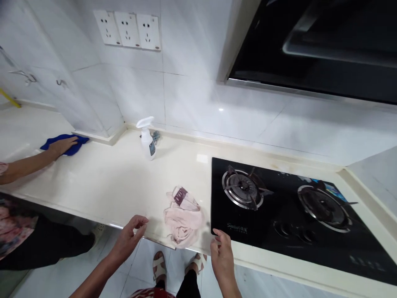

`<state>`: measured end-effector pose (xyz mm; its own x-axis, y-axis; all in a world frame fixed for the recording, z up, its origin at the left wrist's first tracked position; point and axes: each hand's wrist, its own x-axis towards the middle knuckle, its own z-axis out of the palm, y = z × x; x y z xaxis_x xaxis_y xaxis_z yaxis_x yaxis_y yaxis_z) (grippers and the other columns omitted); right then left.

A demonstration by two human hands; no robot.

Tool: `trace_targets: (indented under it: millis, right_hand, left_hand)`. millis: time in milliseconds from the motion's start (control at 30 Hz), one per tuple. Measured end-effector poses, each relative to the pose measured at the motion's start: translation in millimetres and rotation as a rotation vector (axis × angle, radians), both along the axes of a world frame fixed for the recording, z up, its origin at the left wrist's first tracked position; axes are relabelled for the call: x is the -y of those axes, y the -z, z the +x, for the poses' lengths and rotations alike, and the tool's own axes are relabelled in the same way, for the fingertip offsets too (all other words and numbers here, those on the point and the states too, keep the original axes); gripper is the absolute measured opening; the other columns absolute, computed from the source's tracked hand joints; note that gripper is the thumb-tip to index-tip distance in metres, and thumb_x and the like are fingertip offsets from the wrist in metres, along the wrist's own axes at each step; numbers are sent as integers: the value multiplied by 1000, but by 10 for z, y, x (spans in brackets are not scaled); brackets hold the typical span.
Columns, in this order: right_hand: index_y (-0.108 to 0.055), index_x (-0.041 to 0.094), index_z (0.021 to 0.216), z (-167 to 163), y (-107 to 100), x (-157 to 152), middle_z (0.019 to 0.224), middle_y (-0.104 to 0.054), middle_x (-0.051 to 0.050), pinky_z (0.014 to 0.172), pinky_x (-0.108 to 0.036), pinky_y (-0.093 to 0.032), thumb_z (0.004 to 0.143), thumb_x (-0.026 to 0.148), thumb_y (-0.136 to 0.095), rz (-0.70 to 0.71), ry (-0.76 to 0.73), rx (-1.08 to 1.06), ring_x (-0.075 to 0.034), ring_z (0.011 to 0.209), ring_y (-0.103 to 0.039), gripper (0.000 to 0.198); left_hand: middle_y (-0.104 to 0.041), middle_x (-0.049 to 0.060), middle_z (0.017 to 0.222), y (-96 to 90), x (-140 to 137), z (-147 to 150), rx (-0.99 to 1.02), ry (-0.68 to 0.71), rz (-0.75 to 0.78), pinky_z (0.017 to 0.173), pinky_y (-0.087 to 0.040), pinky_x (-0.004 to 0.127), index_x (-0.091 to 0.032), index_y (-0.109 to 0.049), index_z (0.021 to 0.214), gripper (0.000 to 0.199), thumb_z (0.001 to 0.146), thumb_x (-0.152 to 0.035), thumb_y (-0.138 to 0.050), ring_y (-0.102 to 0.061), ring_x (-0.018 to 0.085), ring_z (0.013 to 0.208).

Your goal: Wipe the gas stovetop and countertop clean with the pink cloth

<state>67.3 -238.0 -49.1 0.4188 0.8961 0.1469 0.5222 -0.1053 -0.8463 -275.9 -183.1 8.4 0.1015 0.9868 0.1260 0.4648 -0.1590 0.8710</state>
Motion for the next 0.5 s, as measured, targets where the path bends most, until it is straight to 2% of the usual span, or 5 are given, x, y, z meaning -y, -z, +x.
trace_targets:
  millis: [133, 233, 300, 367, 500]
  right_hand:
    - [-60, 24, 127, -331, -308, -121, 146, -46, -16, 105, -54, -45, 95, 45, -46, 155, -139, 360, -33, 135, -47, 41]
    - [-54, 29, 140, -645, -471, -354, 163, -28, -12, 111, -58, -36, 95, 44, -51, 179, -319, 657, -37, 148, -29, 48]
    - [-55, 33, 142, -797, -423, -504, 165, -27, -11, 110, -62, -32, 93, 45, -56, 140, -410, 798, -40, 149, -25, 50]
    - [-59, 34, 139, -876, -276, -613, 162, -35, -11, 108, -65, -30, 90, 44, -58, 86, -435, 868, -43, 147, -29, 49]
    - [-55, 31, 141, -878, 47, -684, 156, -44, -10, 108, -66, -29, 92, 37, -52, 105, -423, 768, -40, 144, -34, 50]
  left_hand:
    - [-64, 4, 95, 116, 20, 109, 36, 27, 40, 77, -51, 32, -24, -62, 98, 15, 90, -29, -50, -60, 18, 87]
    - [-62, 4, 98, 154, 6, 262, 34, 111, 87, 84, -51, 33, -23, -60, 97, 14, 90, -24, -49, -59, 18, 90]
    - [-61, 4, 98, 154, 2, 375, 32, 158, 101, 86, -51, 35, -22, -60, 97, 14, 89, -21, -49, -59, 18, 91]
    - [-62, 5, 101, 144, 1, 510, 66, 200, 129, 91, -51, 36, -22, -60, 99, 16, 88, -17, -50, -60, 18, 97]
    - [-55, 11, 133, 126, -30, 846, 96, 282, 196, 107, -47, 40, -24, -59, 119, 33, 88, -15, -54, -50, 23, 129]
